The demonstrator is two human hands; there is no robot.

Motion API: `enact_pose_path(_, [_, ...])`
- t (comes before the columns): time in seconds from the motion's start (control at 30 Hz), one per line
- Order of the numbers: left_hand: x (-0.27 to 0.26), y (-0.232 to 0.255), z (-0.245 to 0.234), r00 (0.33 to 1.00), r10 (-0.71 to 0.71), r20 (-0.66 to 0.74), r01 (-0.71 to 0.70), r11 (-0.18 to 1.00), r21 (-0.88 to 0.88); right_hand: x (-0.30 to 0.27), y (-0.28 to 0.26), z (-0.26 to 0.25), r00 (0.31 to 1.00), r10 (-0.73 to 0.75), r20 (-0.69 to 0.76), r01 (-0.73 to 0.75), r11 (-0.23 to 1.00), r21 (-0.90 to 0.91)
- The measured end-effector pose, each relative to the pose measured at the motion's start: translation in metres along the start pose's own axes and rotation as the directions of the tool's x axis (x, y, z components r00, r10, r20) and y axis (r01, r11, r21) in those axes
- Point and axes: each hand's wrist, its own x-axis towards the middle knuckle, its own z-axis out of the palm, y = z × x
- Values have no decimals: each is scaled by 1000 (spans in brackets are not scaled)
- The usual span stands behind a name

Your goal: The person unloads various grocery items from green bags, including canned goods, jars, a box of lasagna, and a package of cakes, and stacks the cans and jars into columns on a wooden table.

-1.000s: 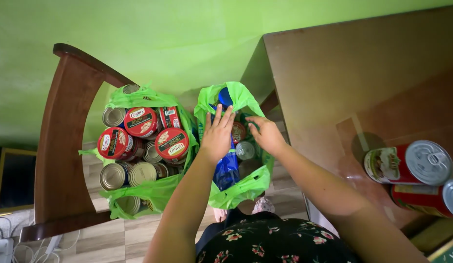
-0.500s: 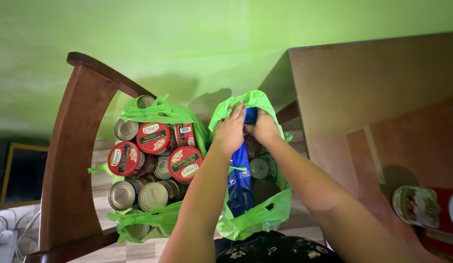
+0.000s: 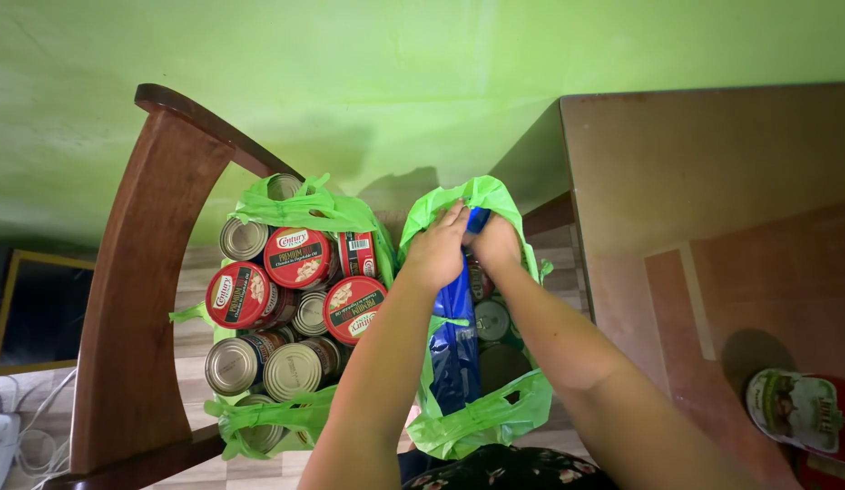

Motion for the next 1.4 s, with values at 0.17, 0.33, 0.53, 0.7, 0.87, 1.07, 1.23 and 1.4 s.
enact_pose_path(0.17, [-9,8,-21,999,-29,20,31,993,-118,-32,-13,-26,999,-20,38,26,987,-156])
enact_pose_path(0.33, [-25,24,-35,991,132,-11,-131,966,-222,-78,-18,-74,964,-242,-111,220,959,-178])
enact_pose_path(0.53, [-58,76,-28,922,354,-156,-381,901,-208,-134,-15,-137,925,-258,-279,219,962,-163])
enact_pose_path(0.7, [-64,143,-8,821,520,-233,-566,794,-222,-189,6,-205,917,-108,-385,52,987,-153])
enact_pose_path(0.87, [-63,214,26,801,594,-74,-551,683,-480,-241,32,-261,864,-48,-501,-48,983,-178])
enact_pose_path(1.07, [-82,272,70,751,659,48,-517,632,-577,-299,69,-289,810,85,-581,-202,970,-139])
enact_pose_path(1.23, [-95,302,92,705,691,160,-483,634,-604,-331,94,-296,749,178,-638,-286,956,-70])
enact_pose_path(1.4, [-101,320,102,673,722,162,-502,606,-617,-347,104,-303,720,241,-651,-350,936,-40])
